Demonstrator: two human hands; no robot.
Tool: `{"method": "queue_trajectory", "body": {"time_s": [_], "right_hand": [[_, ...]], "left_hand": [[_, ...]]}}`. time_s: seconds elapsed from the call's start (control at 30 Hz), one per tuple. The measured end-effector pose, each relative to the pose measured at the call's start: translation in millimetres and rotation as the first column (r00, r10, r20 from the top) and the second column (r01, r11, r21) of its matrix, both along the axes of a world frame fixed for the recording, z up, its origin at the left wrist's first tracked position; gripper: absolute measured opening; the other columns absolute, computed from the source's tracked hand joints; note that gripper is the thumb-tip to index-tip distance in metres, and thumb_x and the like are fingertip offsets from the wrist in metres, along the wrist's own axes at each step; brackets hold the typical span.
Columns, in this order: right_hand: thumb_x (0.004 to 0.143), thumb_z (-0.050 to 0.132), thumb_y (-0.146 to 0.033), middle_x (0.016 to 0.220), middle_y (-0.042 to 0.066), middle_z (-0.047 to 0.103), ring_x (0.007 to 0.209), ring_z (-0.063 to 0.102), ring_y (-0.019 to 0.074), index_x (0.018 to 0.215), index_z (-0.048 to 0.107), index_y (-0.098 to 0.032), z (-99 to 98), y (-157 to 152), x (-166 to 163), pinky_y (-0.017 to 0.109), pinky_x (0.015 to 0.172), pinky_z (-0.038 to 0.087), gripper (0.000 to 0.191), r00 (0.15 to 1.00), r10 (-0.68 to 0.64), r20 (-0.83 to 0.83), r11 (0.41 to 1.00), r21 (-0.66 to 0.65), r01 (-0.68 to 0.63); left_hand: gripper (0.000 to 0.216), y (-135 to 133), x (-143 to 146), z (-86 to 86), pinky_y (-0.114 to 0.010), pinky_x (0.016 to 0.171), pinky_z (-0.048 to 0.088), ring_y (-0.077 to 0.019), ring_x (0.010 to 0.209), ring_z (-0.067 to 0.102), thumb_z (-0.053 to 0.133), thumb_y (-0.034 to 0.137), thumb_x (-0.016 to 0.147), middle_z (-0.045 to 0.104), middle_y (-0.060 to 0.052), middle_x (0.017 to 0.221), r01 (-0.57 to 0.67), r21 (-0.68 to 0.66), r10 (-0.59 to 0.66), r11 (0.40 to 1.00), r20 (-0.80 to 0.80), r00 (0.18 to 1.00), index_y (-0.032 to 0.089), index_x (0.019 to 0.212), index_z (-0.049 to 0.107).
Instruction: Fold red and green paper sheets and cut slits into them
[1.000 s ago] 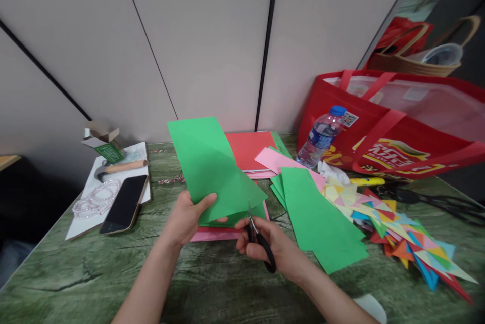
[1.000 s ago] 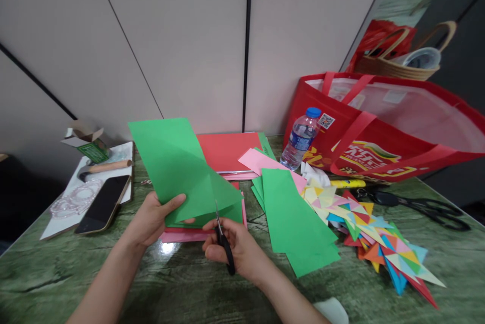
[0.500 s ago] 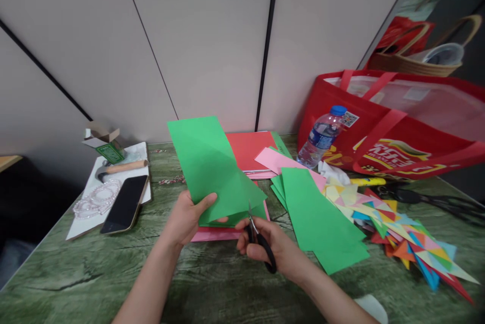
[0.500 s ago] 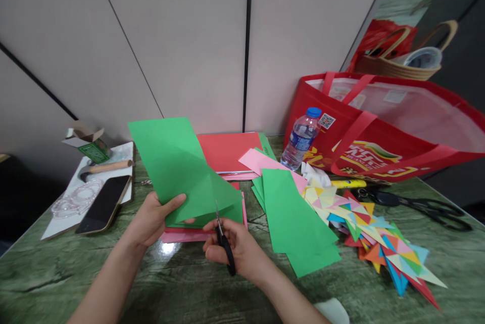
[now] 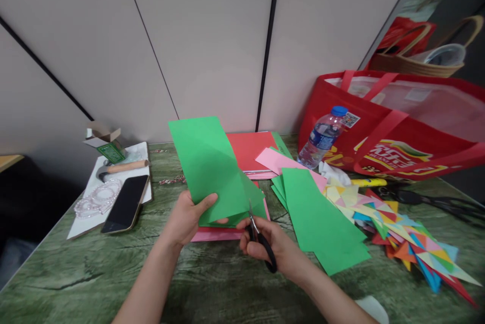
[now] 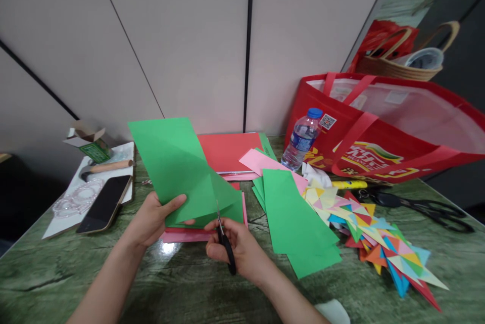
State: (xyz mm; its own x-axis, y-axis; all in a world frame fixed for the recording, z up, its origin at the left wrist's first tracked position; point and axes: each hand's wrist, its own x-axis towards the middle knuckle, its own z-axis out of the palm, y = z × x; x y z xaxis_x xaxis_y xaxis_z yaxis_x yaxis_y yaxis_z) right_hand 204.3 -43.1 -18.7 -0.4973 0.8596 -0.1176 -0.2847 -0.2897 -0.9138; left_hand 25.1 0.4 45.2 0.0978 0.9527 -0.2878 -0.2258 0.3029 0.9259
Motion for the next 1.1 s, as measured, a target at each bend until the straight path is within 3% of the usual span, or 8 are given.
{"method": "queue_trajectory", "body": {"time_s": [0.4, 0.73, 1.1], "right_hand": [[0.061, 0.069, -0.051, 0.061, -0.004, 0.046, 0.056, 0.042, 0.01, 0.089, 0.051, -0.018, 3.8, 0.0, -0.3, 0.024, 0.053, 0.029, 0.047, 0.999, -0.023, 0.046, 0.998, 0.055, 0.021], [0.066, 0.068, -0.042, 0.059, -0.005, 0.044, 0.053, 0.043, 0.0081, 0.087, 0.053, -0.016, -6.4, -0.2, -1.8, 0.023, 0.051, 0.033, 0.037, 0.996, -0.059, 0.061, 0.996, 0.072, 0.054], [0.065, 0.069, -0.041, 0.055, -0.007, 0.043, 0.048, 0.043, 0.0067, 0.083, 0.053, -0.016, -4.9, -0.7, -3.5, 0.021, 0.047, 0.035, 0.034, 0.994, -0.084, 0.064, 0.995, 0.058, 0.081]], "left_hand": [[0.036, 0.0, -0.2, -0.9, -0.033, 0.048, 0.055, -0.0194, 0.059, 0.063, 0.076, 0.023, 0.054, 0.069, -0.007, 0.082, -0.019, 0.005, 0.019, 1.0, 0.015, 1.0, 0.013, 0.085, 0.063], [0.033, 0.0, -0.5, 0.7, -0.035, 0.049, 0.056, -0.0188, 0.061, 0.063, 0.075, 0.021, 0.057, 0.068, -0.005, 0.082, -0.002, 0.007, 0.001, 1.0, 0.035, 0.999, 0.013, 0.087, 0.062], [0.035, 0.2, -0.6, 0.0, -0.035, 0.048, 0.056, -0.0182, 0.059, 0.062, 0.076, 0.022, 0.056, 0.068, -0.005, 0.08, -0.009, 0.003, 0.009, 1.0, 0.03, 1.0, 0.012, 0.086, 0.062]]}}
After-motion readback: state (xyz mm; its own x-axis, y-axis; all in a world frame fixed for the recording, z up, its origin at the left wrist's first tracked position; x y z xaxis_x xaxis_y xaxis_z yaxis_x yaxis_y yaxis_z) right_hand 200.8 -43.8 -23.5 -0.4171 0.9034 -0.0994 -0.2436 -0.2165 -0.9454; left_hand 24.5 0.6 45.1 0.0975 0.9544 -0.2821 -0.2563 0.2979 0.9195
